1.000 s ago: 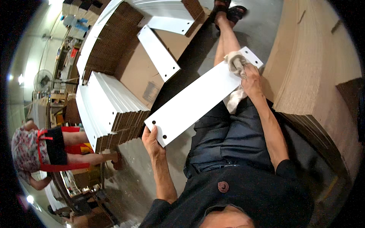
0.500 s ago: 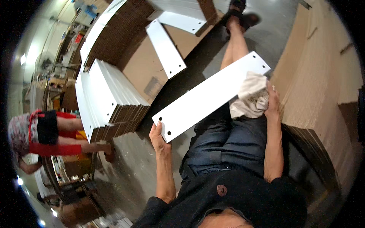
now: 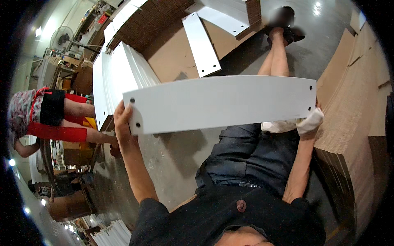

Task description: The person cleans a wooden board by wiping its surface and edges with a cloth, and also uses a small scraper to remove residue from the holes and surface.

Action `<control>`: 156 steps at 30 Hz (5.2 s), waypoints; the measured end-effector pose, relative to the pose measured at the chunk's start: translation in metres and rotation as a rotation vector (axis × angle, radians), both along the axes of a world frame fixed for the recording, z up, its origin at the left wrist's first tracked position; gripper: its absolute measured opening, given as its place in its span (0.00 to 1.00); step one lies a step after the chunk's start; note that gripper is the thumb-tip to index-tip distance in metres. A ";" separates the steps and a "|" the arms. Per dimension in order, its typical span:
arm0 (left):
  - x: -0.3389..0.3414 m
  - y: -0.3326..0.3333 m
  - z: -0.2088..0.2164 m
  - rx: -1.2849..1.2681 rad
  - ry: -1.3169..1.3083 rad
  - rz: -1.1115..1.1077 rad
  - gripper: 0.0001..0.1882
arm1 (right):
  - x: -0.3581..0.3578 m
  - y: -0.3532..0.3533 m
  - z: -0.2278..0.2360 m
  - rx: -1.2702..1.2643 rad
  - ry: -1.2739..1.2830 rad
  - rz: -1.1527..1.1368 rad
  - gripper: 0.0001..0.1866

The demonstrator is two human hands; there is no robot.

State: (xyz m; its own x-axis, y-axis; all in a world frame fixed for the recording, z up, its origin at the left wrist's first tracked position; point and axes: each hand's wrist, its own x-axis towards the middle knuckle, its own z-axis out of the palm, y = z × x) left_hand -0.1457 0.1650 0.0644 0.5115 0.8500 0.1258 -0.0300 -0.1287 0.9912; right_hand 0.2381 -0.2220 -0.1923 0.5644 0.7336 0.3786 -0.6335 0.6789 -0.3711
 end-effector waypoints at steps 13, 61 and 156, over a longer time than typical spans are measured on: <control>0.111 0.178 -0.085 -0.143 0.119 0.156 0.11 | -0.109 0.001 0.085 -0.532 0.299 -0.042 0.39; 0.089 -0.051 -0.285 -0.276 0.383 0.039 0.07 | -0.096 -0.044 0.018 -1.047 -0.029 -0.183 0.39; 0.170 -0.129 -0.192 0.825 0.453 -0.622 0.17 | -0.088 -0.058 -0.014 -0.994 0.073 -0.235 0.17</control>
State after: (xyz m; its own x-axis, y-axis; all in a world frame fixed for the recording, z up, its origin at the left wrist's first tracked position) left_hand 0.0240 0.0361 -0.1274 0.9583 0.1746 0.2263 0.0237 -0.8374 0.5460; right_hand 0.1499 -0.2796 -0.2067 0.7320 0.5645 -0.3816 -0.5674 0.1948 -0.8001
